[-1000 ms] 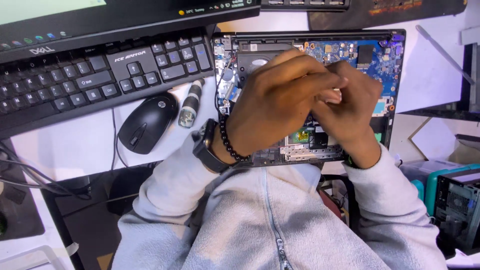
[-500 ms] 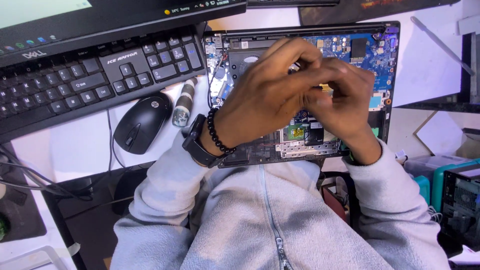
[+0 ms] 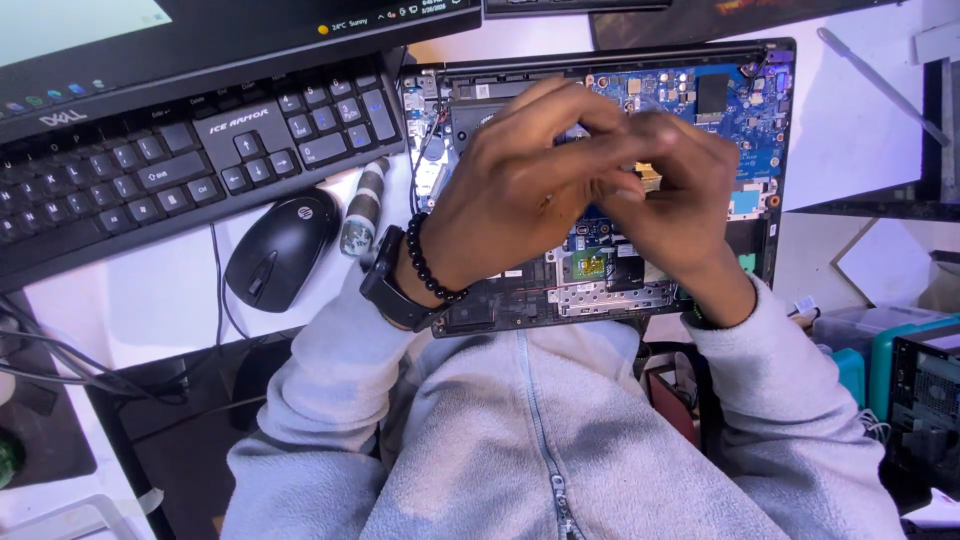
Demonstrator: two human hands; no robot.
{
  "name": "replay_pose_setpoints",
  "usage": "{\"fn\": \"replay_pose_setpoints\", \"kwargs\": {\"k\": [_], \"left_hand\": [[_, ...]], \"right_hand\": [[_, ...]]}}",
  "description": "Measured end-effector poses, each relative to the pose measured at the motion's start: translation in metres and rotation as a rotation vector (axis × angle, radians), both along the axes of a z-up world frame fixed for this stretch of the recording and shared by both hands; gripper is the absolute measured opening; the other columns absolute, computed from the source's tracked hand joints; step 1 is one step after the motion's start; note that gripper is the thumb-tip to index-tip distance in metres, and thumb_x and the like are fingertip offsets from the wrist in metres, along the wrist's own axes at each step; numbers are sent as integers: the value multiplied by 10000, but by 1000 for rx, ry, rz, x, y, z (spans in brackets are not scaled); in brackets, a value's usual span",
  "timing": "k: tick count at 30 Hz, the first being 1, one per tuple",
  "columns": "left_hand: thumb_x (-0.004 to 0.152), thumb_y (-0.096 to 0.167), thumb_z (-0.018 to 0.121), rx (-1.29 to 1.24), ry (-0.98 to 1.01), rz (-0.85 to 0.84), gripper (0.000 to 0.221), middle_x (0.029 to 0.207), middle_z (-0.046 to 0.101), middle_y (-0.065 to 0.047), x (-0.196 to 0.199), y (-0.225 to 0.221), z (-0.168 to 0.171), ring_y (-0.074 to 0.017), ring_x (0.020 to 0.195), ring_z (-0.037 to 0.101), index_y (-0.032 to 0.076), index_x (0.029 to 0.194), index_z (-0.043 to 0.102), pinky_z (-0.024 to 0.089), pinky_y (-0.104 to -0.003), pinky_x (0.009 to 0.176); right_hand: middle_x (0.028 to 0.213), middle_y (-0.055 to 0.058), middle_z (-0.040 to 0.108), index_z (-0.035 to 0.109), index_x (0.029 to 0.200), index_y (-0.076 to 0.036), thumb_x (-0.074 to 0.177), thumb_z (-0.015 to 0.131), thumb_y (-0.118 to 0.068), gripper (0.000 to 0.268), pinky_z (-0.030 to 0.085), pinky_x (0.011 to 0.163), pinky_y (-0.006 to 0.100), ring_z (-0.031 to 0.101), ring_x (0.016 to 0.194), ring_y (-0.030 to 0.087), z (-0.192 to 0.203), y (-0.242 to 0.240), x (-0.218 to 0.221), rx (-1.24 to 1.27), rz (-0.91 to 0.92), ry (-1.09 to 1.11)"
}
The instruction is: The person works on a disassembled laptop on a desk, using a black spudger-like tool to pry and adjust components on the exposed motherboard. They reposition the laptop, manipulate the cooling fan and heatsink area, and use both hands to seat and adjust small internal parts and connectors.
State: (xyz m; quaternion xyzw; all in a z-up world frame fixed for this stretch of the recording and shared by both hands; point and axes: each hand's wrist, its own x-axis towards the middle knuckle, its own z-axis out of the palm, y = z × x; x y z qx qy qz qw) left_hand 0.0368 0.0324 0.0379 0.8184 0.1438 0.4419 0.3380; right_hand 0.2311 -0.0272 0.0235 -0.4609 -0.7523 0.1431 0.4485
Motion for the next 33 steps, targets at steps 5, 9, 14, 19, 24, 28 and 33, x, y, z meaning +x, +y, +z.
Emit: {"fn": "replay_pose_setpoints", "kwargs": {"k": [5,9,14,19,24,28,33], "left_hand": [[1012,-186,611,-33,16,-21,354,1143,686,-153,-3,4,22,-337,1150,627,33,1289,591,577,-424,990],[1189,102,487,-40,21,-67,255,1302,633,-136,-5,3,14,-338,1307,596,104,1443,511,582,-479,1153],[1074,82,711,-29,-52,19,231,1121,614,-110,-1,0,10,-301,1067,657,105,1292,640,569,-431,974],[1003,-189,486,-40,-45,54,343,1137,697,-152,-2,0,11,-352,1070,680,16,1251,606,584,-446,995],[921,-259,528,-83,-1,-67,526,1005,683,-141,3,4,2,-365,1169,551,40,1353,569,546,-458,935],[947,-192,446,-149,30,-87,513,1175,671,-177,0,1,2,-352,1245,587,74,1369,565,557,-455,1052],[1050,188,780,-140,-7,88,319,1161,659,-94,1,-8,14,-245,1064,711,93,1323,646,599,-364,958]], "right_hand": [[803,96,599,679,933,35,994,793,-78,172,359,621,344,472,662,195,5,-3,6,-147,46,26],[621,51,310,527,767,-18,1062,700,-215,395,225,576,371,263,580,181,1,-6,5,-100,-85,-60],[719,100,406,477,832,17,979,564,-209,284,277,601,387,336,632,221,0,-1,-8,-15,-92,-55],[791,124,436,528,909,45,1021,711,-16,223,279,651,391,364,706,262,14,2,-6,-95,-34,-46],[848,129,729,725,891,28,990,749,61,107,429,618,314,612,671,189,6,-3,3,-214,62,64],[705,77,554,636,873,51,941,842,131,231,327,579,309,419,606,150,-6,-2,2,-139,-51,56],[649,50,419,657,912,23,1067,627,-383,435,306,549,372,376,569,188,-11,3,-10,41,-149,-90]]}}
